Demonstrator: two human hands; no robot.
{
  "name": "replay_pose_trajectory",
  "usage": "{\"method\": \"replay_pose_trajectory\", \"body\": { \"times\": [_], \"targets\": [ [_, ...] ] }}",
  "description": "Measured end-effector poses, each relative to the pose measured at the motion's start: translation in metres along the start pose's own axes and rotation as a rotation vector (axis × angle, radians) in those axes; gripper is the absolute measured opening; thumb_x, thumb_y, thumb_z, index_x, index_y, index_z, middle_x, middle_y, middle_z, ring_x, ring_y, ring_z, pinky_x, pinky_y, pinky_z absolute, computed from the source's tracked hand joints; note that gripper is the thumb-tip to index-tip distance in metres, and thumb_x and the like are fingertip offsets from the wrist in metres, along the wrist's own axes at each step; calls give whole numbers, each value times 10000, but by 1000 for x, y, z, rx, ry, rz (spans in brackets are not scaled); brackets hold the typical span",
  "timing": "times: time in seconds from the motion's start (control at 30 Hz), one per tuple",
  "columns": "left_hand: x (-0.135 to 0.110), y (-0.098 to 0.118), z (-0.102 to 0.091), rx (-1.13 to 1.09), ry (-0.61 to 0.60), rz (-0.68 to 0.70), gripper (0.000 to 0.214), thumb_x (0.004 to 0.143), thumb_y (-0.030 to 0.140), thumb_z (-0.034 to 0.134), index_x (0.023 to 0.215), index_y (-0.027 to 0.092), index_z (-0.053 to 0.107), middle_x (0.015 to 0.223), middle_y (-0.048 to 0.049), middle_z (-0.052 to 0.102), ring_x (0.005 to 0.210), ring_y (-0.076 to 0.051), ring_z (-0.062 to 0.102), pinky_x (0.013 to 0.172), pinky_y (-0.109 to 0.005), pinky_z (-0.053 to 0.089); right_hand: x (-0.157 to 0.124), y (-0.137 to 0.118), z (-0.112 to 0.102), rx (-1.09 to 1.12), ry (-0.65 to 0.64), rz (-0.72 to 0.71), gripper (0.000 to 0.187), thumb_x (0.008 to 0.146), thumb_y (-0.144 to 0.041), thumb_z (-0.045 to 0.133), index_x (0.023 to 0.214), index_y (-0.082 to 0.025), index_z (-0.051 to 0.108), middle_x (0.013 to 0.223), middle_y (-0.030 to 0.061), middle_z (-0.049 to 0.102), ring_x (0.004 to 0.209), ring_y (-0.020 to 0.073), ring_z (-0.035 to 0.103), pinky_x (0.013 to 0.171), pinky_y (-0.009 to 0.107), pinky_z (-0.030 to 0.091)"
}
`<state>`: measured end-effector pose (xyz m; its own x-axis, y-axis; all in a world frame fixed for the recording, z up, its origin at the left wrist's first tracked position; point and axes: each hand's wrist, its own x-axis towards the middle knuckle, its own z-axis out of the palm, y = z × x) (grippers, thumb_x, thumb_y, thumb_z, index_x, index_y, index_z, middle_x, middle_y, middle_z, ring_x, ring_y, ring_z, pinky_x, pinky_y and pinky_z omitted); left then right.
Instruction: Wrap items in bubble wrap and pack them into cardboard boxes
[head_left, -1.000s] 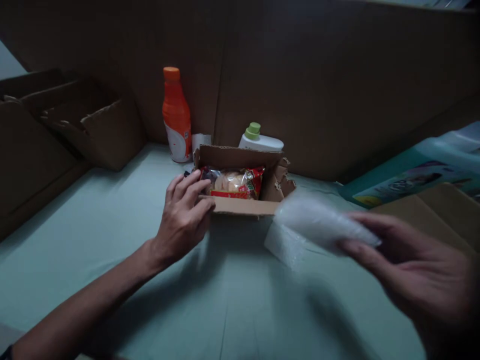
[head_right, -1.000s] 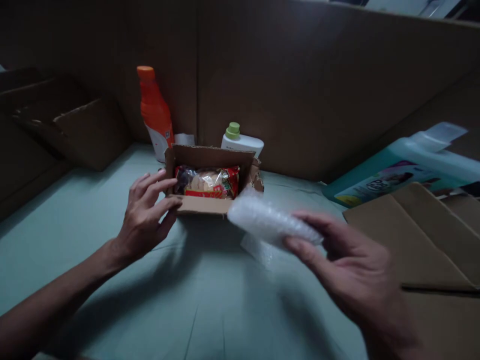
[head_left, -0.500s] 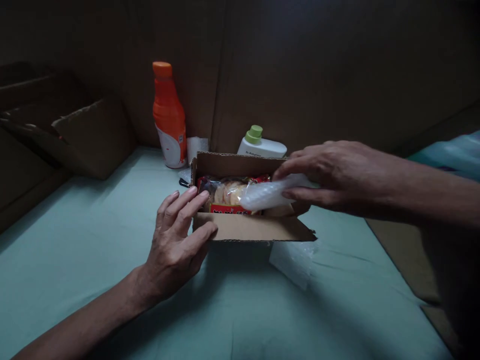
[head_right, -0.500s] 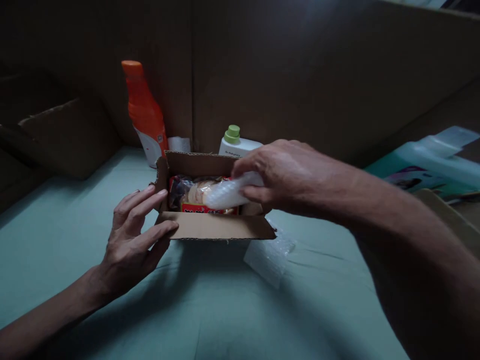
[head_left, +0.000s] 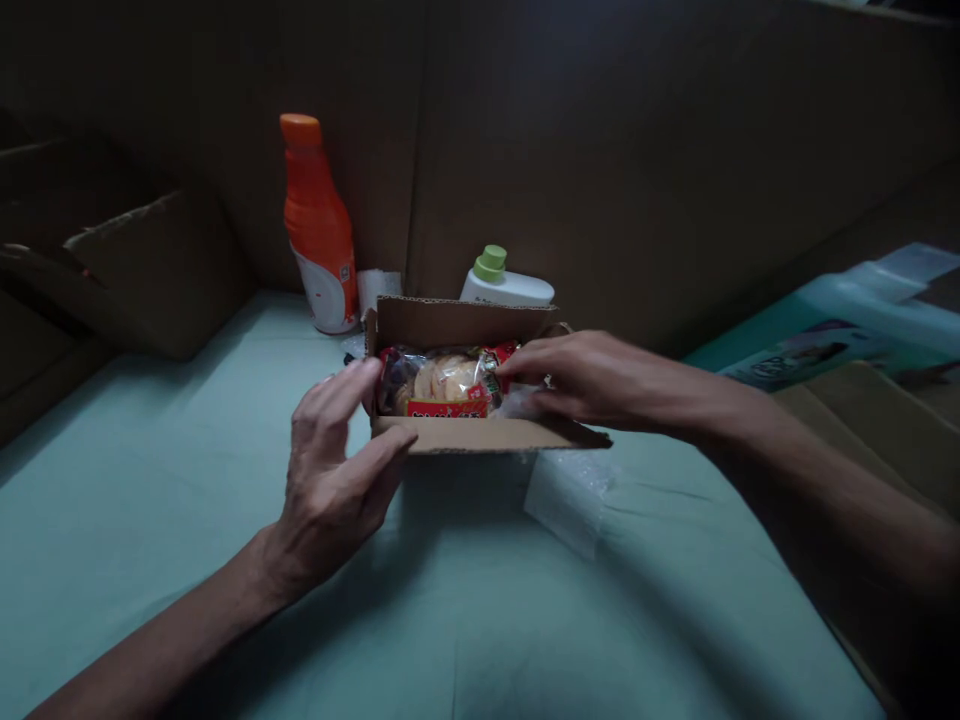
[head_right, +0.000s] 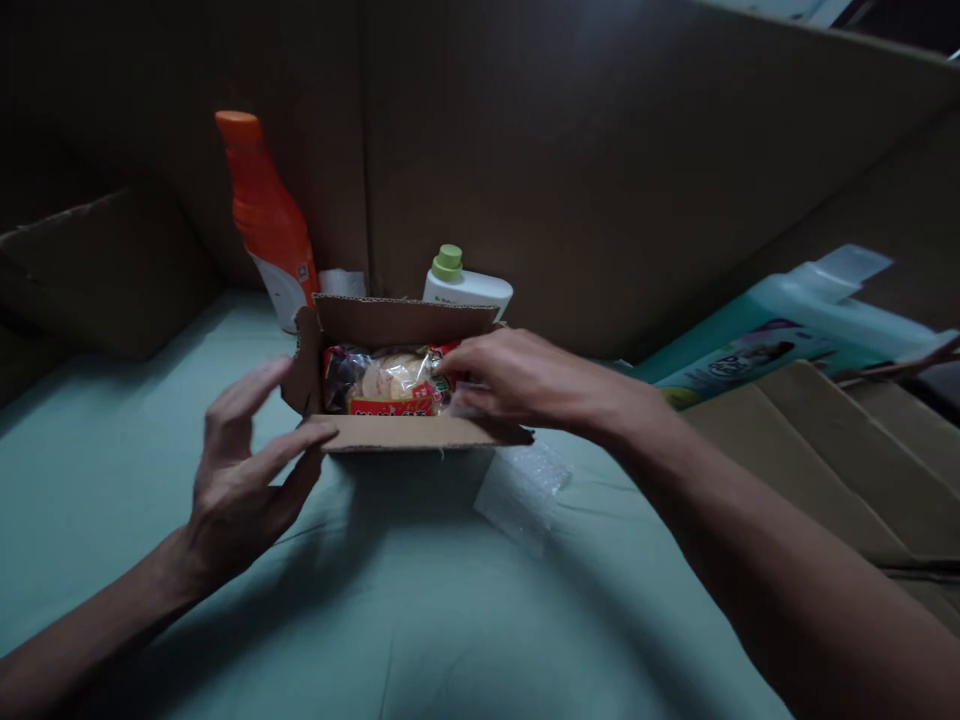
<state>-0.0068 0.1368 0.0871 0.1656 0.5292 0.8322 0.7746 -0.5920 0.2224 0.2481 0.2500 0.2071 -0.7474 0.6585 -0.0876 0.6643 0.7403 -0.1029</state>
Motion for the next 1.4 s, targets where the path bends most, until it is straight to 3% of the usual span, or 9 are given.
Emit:
{"method": "replay_pose_trajectory", "body": {
  "times": [0.1, 0.17, 0.33, 0.47, 0.67, 0.8, 1.03, 1.2, 1.4],
  "targets": [
    [-14, -8, -3, -109, 64, -204, 819, 822, 154, 744, 1527, 327, 365, 1646, -108, 282, 1493, -333, 352, 1190, -541, 368, -61, -2, -6, 98, 569, 237, 229, 938, -308, 577, 1074, -252, 753, 989, 40, 781, 871, 196, 721, 726, 293, 550],
    [-26, -15, -1, -231, -7, -425, 895, 844, 269, 736, 1585, 339, 237, 1642, -124, 285, 1491, -349, 350, 1174, -567, 379, -88, 0, 17, 151, 830, 478, 199, 938, -358, 601, 1018, -251, 748, 929, 49, 776, 845, 211, 719, 723, 325, 565],
    [-35, -26, 33, -582, -266, -834, 812, 827, 443, 697, 1523, 234, 333, 1539, -181, 431, 1413, -366, 437, 1105, -593, 429, -61, 16, 115, 659, 563, 468, 641, 716, -417, 759, 1298, -196, 606, 1230, 128, 703, 1019, 287, 687, 747, 392, 583],
    [-20, -13, 49, -751, -196, -885, 745, 763, 434, 710, 1401, 171, 431, 1389, -161, 566, 1310, -312, 524, 1078, -478, 470, -34, 5, 138, 799, 600, 512, 545, 709, -420, 728, 1176, -156, 629, 985, 87, 736, 856, 252, 664, 712, 372, 559],
    [-48, 37, -21, -721, -217, -901, 609, 778, 396, 727, 1313, 215, 500, 1350, -116, 605, 1240, -268, 593, 1034, -417, 505, -101, -61, 135, 700, 735, 530, 409, 799, -496, 700, 1070, -191, 663, 996, 99, 747, 903, 294, 685, 797, 447, 568],
    [-81, 37, -76, -521, -140, -1121, 639, 724, 480, 771, 1249, 201, 535, 1261, -115, 645, 1151, -279, 635, 974, -421, 539, -88, -112, 153, 834, 644, 296, 475, 850, -400, 668, 1295, -238, 626, 1194, 108, 717, 1130, 321, 659, 983, 524, 535],
    [-97, 37, -88, -403, -238, -1070, 478, 779, 508, 675, 1139, 218, 554, 1097, -64, 666, 914, -217, 640, 749, -330, 547, -79, -125, 158, 870, 608, 278, 580, 837, -355, 674, 1399, -258, 568, 1354, 105, 652, 1225, 338, 618, 993, 556, 540],
    [-71, 41, -57, -157, -321, -779, 375, 779, 568, 649, 916, 225, 583, 869, -20, 570, 632, -170, 506, 574, -316, 453, -129, -101, 151, 817, 655, 460, 459, 816, -364, 683, 1254, -233, 648, 1117, 83, 742, 1004, 285, 688, 890, 479, 575],
    [38, 74, 77, -350, -465, -493, 272, 826, 361, 609, 1035, 188, 591, 945, -41, 608, 649, -162, 545, 675, -342, 478, -194, -21, 145, 583, 995, 897, 472, 713, -550, 727, 1003, -183, 660, 911, 100, 744, 832, 287, 675, 768, 459, 569]
  ]
}}
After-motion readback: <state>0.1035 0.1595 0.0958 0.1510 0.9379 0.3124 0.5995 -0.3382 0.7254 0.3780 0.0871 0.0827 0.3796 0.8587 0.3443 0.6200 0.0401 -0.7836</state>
